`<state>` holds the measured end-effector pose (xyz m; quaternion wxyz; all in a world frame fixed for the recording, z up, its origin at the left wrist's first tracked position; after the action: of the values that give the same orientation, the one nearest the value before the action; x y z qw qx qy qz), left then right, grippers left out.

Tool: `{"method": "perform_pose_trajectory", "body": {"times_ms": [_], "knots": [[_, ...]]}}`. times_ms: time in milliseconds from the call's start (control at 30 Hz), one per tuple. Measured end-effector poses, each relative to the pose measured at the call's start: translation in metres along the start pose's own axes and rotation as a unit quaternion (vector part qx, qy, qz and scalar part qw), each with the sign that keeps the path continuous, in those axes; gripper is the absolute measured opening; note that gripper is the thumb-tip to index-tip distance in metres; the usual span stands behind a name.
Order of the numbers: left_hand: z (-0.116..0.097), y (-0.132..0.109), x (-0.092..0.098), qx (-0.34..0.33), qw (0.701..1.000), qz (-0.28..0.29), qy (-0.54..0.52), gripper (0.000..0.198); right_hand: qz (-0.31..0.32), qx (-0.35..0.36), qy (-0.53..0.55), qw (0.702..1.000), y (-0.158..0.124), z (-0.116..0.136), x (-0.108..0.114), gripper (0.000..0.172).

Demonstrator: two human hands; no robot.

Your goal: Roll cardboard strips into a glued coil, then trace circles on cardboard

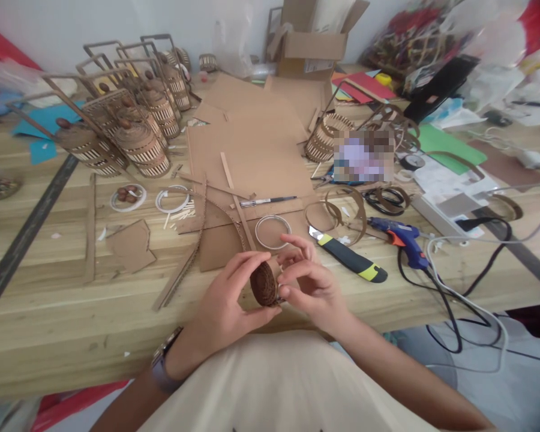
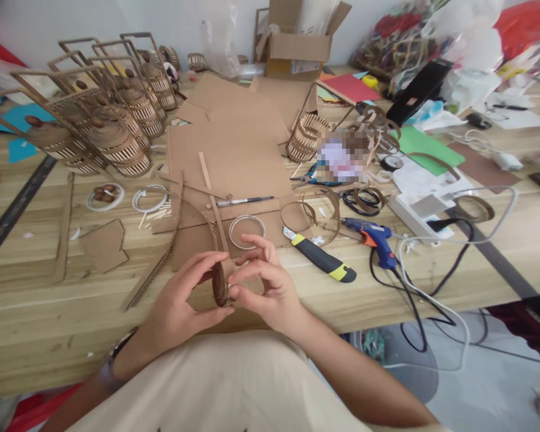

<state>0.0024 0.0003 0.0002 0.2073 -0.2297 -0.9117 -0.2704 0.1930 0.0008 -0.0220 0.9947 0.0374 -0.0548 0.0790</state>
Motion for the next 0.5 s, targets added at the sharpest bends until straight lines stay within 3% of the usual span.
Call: {"method": "perform_pose_trajectory", "body": {"times_ms": [100, 233, 367, 500], "knots": [[-0.001, 0.001, 0.002, -0.031, 0.998, 0.012, 0.045, 0.06, 0.012, 0.012, -0.042, 0.999, 0.0, 0.001, 0.005, 0.014], [-0.004, 0.002, 0.002, -0.064, 0.994, 0.023, 0.084, 0.056, 0.036, -0.029, -0.022, 0.999, -0.002, 0.001, 0.007, 0.048], [-0.001, 0.0, 0.0, -0.086, 0.988, 0.004, 0.128, 0.058, 0.065, -0.08, 0.044, 0.994, -0.002, 0.003, 0.002, 0.034], [0.002, -0.003, 0.0, -0.098, 0.984, -0.001, 0.15, 0.06, 0.125, -0.128, 0.075, 0.981, 0.002, 0.014, 0.006, 0.036]]}}
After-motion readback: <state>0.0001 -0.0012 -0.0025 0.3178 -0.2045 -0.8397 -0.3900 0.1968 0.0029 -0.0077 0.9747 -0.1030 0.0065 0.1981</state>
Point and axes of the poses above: each hand's wrist, its own y-axis towards the middle knuckle, its own x-axis out of the back of the hand, z = x × y, the point moved 1 cm from there along y, towards the middle knuckle, and after that the axes turned 15 degrees about -x, right-handed, at the moved point
